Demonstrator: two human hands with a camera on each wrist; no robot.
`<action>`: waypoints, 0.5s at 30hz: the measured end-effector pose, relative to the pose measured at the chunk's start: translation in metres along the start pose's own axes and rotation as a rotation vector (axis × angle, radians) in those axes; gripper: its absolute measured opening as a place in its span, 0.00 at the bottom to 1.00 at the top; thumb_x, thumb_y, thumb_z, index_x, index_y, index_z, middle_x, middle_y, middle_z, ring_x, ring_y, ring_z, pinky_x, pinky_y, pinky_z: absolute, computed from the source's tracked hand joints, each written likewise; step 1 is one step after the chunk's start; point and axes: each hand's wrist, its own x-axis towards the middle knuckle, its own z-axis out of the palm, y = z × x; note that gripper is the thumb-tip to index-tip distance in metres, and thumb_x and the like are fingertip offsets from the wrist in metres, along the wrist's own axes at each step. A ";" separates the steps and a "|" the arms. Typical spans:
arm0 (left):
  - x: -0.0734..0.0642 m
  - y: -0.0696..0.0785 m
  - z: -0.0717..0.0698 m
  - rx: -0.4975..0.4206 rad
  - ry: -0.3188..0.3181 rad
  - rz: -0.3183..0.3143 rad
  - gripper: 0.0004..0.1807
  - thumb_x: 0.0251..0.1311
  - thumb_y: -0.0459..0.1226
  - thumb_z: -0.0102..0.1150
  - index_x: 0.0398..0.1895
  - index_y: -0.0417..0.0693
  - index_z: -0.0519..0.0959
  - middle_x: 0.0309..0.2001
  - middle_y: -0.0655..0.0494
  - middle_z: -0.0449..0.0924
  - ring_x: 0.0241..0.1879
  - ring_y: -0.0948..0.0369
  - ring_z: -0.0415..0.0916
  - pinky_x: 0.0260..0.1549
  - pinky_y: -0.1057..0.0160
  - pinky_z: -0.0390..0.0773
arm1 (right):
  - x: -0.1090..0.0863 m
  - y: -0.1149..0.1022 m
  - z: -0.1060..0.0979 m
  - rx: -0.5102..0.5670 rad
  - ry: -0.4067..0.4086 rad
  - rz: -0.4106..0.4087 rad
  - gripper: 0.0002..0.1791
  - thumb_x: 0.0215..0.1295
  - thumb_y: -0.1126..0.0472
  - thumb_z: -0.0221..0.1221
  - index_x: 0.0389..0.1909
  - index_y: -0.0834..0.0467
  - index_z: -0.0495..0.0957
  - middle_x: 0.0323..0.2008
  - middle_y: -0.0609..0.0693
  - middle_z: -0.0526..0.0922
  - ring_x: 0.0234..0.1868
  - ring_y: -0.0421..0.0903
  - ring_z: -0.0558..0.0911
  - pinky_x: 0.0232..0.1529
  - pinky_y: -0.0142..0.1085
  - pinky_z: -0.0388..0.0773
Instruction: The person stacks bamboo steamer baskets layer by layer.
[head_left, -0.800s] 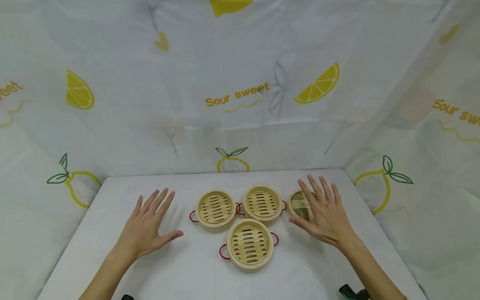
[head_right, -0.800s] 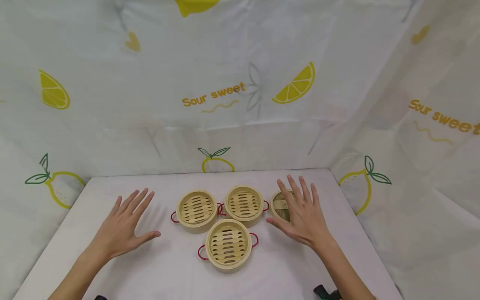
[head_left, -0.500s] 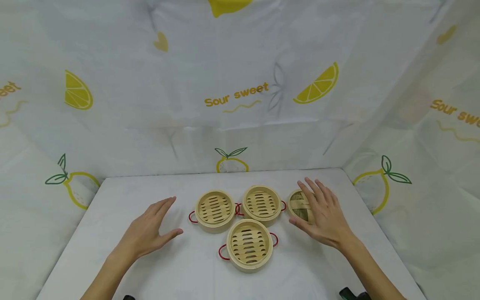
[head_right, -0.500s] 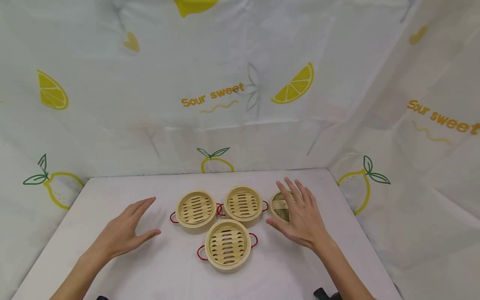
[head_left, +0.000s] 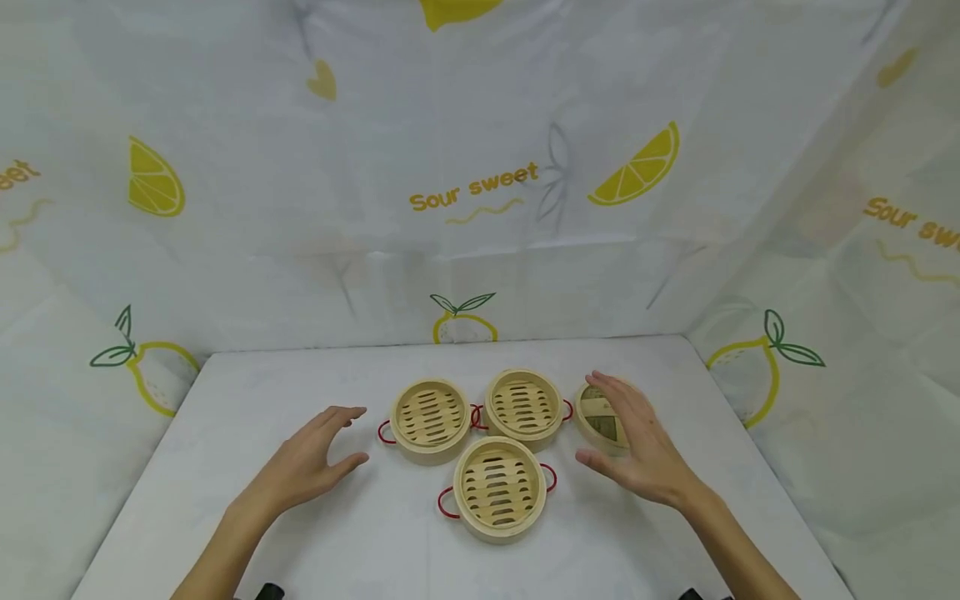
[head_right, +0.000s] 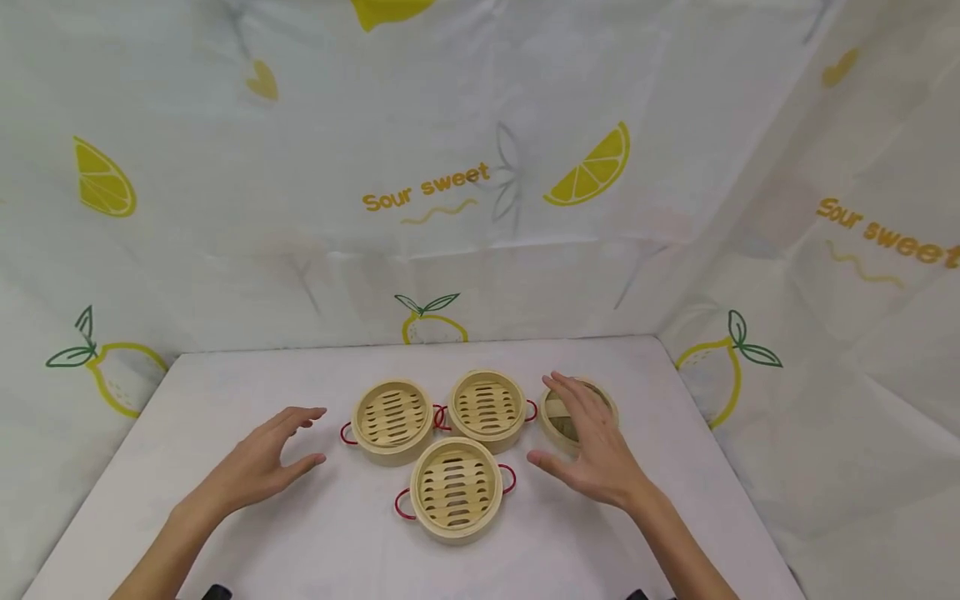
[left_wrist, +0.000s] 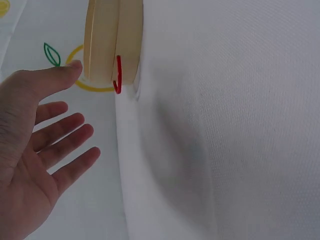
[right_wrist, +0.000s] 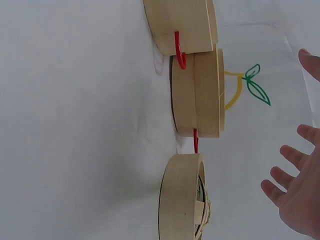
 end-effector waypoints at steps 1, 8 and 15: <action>0.001 0.000 0.001 -0.011 -0.004 -0.001 0.35 0.65 0.44 0.78 0.72 0.45 0.77 0.66 0.52 0.83 0.61 0.52 0.84 0.56 0.44 0.91 | -0.001 -0.001 0.001 0.030 -0.008 0.004 0.58 0.56 0.46 0.77 0.86 0.45 0.59 0.82 0.57 0.66 0.82 0.66 0.61 0.72 0.79 0.64; 0.009 -0.003 0.012 -0.114 -0.044 0.001 0.35 0.64 0.40 0.79 0.72 0.41 0.76 0.66 0.46 0.84 0.59 0.50 0.85 0.57 0.47 0.91 | -0.009 -0.006 0.008 0.172 -0.065 0.046 0.56 0.59 0.53 0.77 0.86 0.41 0.58 0.82 0.52 0.66 0.83 0.50 0.61 0.72 0.76 0.69; 0.012 -0.006 0.021 -0.246 -0.069 -0.004 0.37 0.62 0.37 0.80 0.72 0.36 0.74 0.65 0.42 0.83 0.60 0.46 0.85 0.58 0.47 0.92 | -0.013 -0.010 0.018 0.239 -0.105 0.061 0.51 0.62 0.54 0.75 0.84 0.43 0.61 0.81 0.49 0.69 0.79 0.29 0.63 0.73 0.62 0.78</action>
